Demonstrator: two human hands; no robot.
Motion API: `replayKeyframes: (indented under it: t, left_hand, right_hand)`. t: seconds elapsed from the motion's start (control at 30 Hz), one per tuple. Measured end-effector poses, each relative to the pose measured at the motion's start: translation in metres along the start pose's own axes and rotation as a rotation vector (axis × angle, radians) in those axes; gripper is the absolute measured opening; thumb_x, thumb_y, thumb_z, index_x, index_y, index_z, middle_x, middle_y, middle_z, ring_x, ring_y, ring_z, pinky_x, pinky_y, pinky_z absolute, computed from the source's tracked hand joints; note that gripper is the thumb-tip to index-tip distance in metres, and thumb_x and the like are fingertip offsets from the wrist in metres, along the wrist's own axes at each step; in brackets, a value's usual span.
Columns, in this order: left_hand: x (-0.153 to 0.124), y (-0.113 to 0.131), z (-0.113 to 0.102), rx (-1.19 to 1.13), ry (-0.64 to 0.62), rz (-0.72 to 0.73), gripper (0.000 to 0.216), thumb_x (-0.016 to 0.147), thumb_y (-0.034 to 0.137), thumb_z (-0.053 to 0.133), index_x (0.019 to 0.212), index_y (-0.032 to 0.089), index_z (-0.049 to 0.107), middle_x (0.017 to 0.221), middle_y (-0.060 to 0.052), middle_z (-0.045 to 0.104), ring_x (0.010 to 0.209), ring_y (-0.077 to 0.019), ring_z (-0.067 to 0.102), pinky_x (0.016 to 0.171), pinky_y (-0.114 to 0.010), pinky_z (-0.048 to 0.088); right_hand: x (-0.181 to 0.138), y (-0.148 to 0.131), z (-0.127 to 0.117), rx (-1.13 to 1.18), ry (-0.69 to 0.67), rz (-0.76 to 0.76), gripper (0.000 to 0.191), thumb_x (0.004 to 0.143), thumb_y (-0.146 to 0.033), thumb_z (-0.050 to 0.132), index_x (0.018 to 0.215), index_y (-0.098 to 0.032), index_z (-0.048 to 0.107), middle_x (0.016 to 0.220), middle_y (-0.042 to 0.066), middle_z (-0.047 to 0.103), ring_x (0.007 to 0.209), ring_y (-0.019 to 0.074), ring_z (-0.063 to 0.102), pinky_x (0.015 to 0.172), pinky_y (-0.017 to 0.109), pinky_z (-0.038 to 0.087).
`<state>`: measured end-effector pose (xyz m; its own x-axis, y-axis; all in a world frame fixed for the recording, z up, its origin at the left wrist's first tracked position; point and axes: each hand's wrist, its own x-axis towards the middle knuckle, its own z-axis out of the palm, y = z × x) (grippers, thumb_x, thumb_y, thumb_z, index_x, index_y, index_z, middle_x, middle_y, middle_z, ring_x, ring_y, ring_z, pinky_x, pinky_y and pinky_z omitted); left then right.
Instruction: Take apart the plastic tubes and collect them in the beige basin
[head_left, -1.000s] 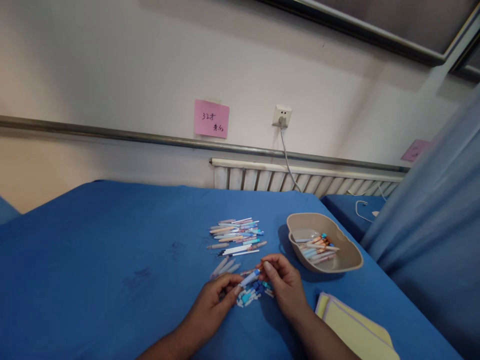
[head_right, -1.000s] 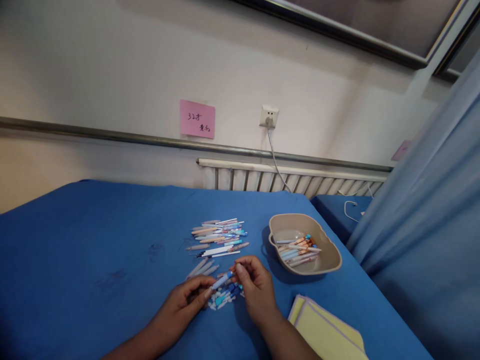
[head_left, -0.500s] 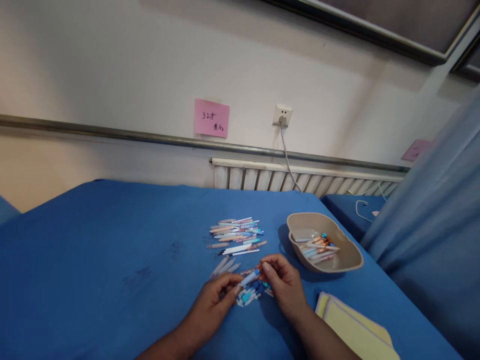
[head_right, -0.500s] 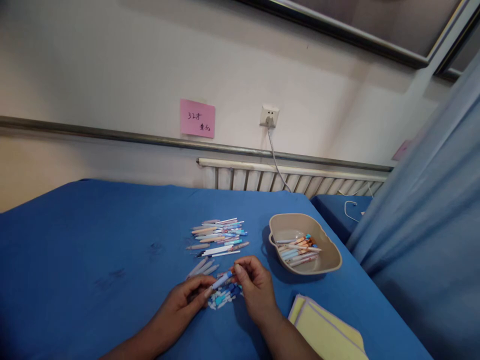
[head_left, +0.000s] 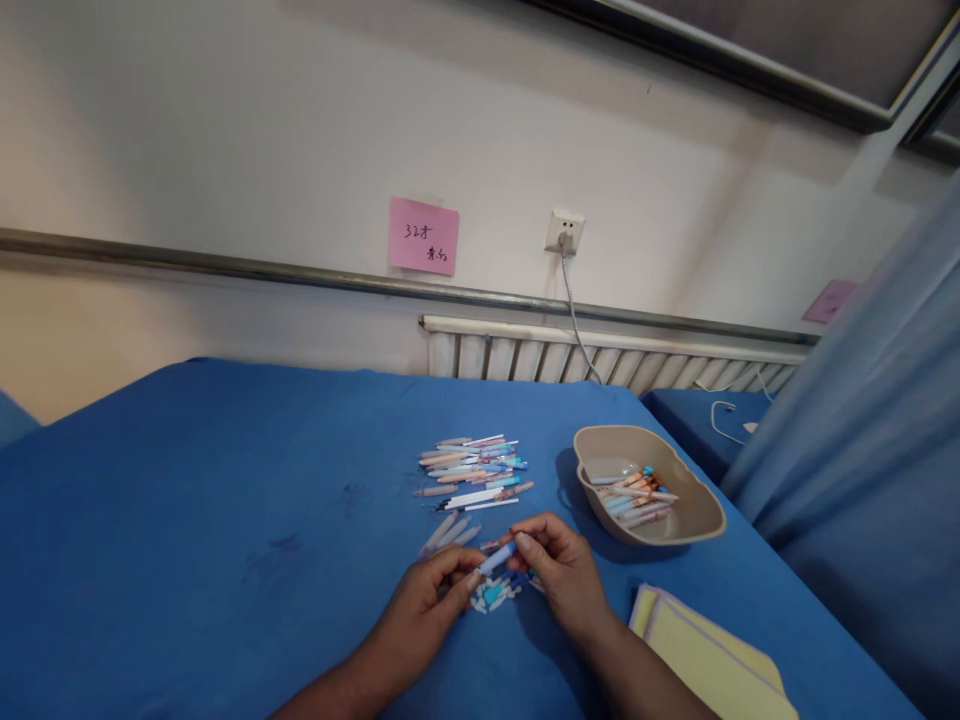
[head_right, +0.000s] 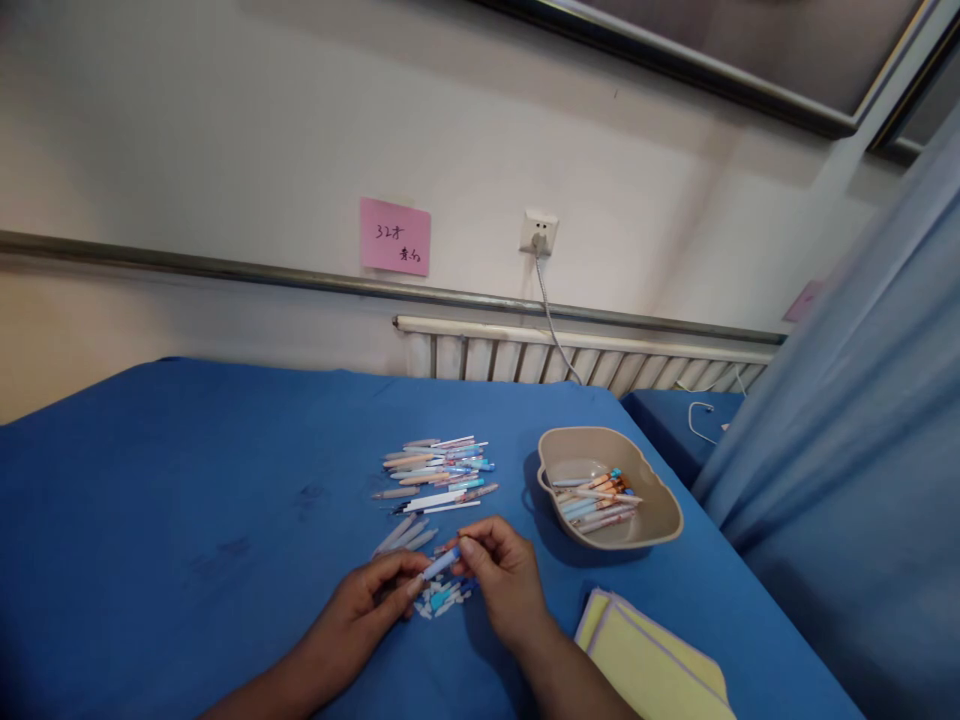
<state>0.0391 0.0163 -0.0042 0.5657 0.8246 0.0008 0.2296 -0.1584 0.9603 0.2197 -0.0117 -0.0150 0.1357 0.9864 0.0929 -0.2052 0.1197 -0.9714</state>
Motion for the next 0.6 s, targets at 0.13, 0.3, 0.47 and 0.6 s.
replayKeyframes:
  t: [0.13,0.3,0.47,0.6]
  left_hand:
    - [0.0004,-0.002,-0.0003,-0.026,0.009,-0.002,0.021,0.082,0.031,0.053,0.094,0.019,0.065,0.073,-0.002,0.058,0.064,-0.0144,0.05,0.063,-0.024,0.041]
    - [0.0012,-0.0009,0.001,-0.053,0.002,-0.023,0.02,0.081,0.031,0.054,0.092,0.018,0.065,0.07,-0.001,0.057,0.063,-0.0146,0.05,0.061,-0.024,0.042]
    - [0.0009,0.0016,0.003,-0.07,0.009,-0.04,0.02,0.08,0.032,0.055,0.093,0.019,0.065,0.071,-0.001,0.057,0.063,-0.0147,0.051,0.061,-0.024,0.042]
    - [0.0014,0.0034,0.0024,-0.073,0.0,-0.038,0.021,0.08,0.032,0.054,0.092,0.019,0.065,0.069,0.0,0.057,0.061,-0.0138,0.05,0.06,-0.023,0.041]
  right_hand:
    - [-0.0005,0.0015,0.0028,0.022,0.015,0.002,0.02,0.075,-0.035,0.067,0.082,-0.017,0.063,0.077,0.004,0.069,0.057,0.0102,0.059,0.058,0.023,0.046]
    - [-0.0009,-0.0023,0.0026,0.066,-0.01,-0.005,0.023,0.08,-0.039,0.061,0.092,-0.018,0.062,0.078,0.002,0.067,0.056,0.0102,0.059,0.056,0.022,0.045]
    - [-0.0011,-0.0064,-0.0004,0.047,-0.002,-0.02,0.028,0.086,-0.042,0.051,0.097,-0.019,0.063,0.074,0.002,0.065,0.059,0.0113,0.059,0.057,0.023,0.044]
    - [-0.001,-0.0059,-0.0005,0.04,0.02,-0.028,0.026,0.085,-0.041,0.053,0.095,-0.019,0.064,0.073,0.001,0.064,0.059,0.0111,0.058,0.057,0.023,0.044]
